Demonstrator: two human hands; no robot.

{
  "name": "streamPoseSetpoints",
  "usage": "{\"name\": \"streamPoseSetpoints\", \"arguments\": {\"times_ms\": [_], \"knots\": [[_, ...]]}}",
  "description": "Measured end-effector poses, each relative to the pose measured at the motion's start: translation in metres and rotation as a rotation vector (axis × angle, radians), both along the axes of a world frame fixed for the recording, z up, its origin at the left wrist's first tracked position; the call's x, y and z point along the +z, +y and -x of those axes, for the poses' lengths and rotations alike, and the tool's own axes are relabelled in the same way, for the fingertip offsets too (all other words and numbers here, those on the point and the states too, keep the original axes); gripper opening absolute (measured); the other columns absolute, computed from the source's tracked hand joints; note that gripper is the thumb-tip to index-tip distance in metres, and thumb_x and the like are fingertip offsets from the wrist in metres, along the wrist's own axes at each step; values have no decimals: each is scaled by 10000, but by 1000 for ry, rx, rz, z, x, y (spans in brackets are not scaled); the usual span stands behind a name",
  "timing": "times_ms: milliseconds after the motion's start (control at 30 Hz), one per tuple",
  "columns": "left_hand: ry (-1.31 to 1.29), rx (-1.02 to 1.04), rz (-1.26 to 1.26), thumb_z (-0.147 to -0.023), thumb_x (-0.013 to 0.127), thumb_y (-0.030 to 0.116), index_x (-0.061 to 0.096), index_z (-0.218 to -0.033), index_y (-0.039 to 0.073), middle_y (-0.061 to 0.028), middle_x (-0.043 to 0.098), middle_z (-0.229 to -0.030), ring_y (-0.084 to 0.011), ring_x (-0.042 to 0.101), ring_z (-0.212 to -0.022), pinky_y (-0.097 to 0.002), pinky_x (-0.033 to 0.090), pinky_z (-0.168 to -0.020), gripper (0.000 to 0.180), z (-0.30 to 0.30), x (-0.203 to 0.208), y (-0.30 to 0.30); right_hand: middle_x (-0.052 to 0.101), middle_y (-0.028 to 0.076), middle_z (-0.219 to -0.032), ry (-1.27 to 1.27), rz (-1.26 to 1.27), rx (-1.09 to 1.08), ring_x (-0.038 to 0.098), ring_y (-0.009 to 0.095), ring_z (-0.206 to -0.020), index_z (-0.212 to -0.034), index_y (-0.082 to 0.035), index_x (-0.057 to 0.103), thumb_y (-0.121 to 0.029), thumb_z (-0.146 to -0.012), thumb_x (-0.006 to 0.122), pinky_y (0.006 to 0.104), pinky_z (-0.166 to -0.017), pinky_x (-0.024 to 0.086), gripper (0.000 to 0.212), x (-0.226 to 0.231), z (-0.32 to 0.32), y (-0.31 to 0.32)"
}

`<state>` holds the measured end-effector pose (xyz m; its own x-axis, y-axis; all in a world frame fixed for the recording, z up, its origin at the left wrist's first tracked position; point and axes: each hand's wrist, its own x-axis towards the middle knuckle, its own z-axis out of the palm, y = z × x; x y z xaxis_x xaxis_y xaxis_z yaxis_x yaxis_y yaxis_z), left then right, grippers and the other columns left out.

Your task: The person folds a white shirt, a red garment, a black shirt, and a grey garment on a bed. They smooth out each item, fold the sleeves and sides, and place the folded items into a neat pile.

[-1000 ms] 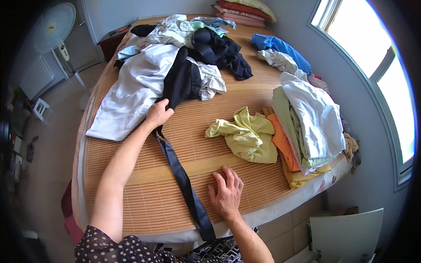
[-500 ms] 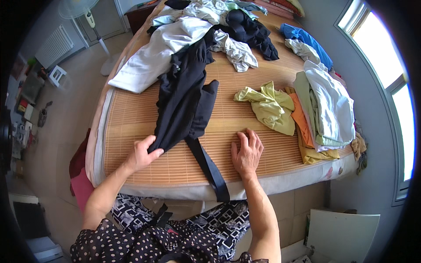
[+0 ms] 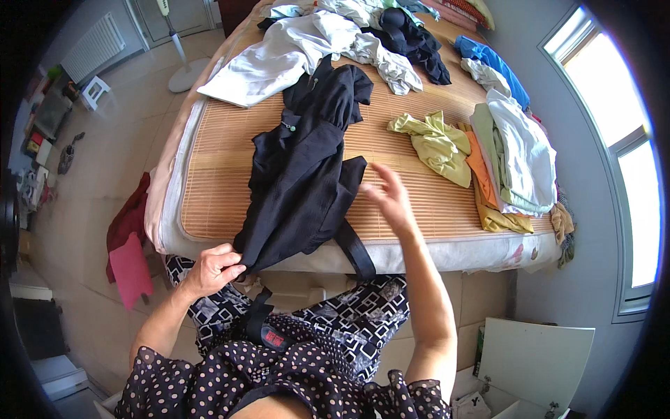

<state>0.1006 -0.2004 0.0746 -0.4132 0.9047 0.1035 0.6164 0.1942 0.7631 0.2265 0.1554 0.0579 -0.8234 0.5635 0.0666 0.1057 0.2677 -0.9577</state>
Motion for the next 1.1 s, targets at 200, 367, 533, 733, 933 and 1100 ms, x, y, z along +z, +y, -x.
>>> {"name": "streamPoseSetpoints", "arguments": {"times_ms": [200,367,533,733,933,1100], "knots": [[-5,-275,104,-822,602,237,619,-791,41,-108,539,-678,-270,559,-634,-363,452,-581,199,16,24,2,526,149,-929,-122,-494,164,530,308,-862,-790,-25,534,-137,-656,714,383,-731,445,252,1,-6,-65],[126,22,-253,-817,606,192,607,-961,21,-113,582,-871,-217,578,-640,-322,482,-616,223,43,46,98,518,119,-736,-61,-392,287,539,312,-697,-765,-28,532,-133,-669,715,366,-610,447,232,27,-21,-114],[574,43,234,-760,596,476,449,-1190,47,-178,513,-1170,-380,563,-985,-456,458,-854,626,49,37,221,547,101,-716,38,-450,435,553,243,-669,-750,-15,534,-116,-676,736,318,-645,456,238,52,-25,-133],[248,311,40,-802,552,266,631,-919,30,-184,640,-820,-274,625,-810,-373,487,-730,275,147,39,184,533,31,-697,31,-468,31,525,127,-619,-734,-23,556,-56,-632,767,256,-544,435,237,106,-99,-63],[-952,515,-688,-895,486,330,531,-1172,33,-79,584,-1140,-190,568,-1018,-320,427,-903,408,154,79,21,465,-40,-714,438,-35,-534,410,38,-652,-738,-72,498,0,-798,583,172,-617,324,127,129,-176,-13],[-1007,375,-878,-888,511,274,610,-1026,18,-108,631,-1043,-208,596,-977,-354,469,-884,307,138,132,-35,539,2,-714,607,135,-634,497,77,-672,-802,-50,579,-142,-826,613,210,-606,404,101,169,-131,18]]}}
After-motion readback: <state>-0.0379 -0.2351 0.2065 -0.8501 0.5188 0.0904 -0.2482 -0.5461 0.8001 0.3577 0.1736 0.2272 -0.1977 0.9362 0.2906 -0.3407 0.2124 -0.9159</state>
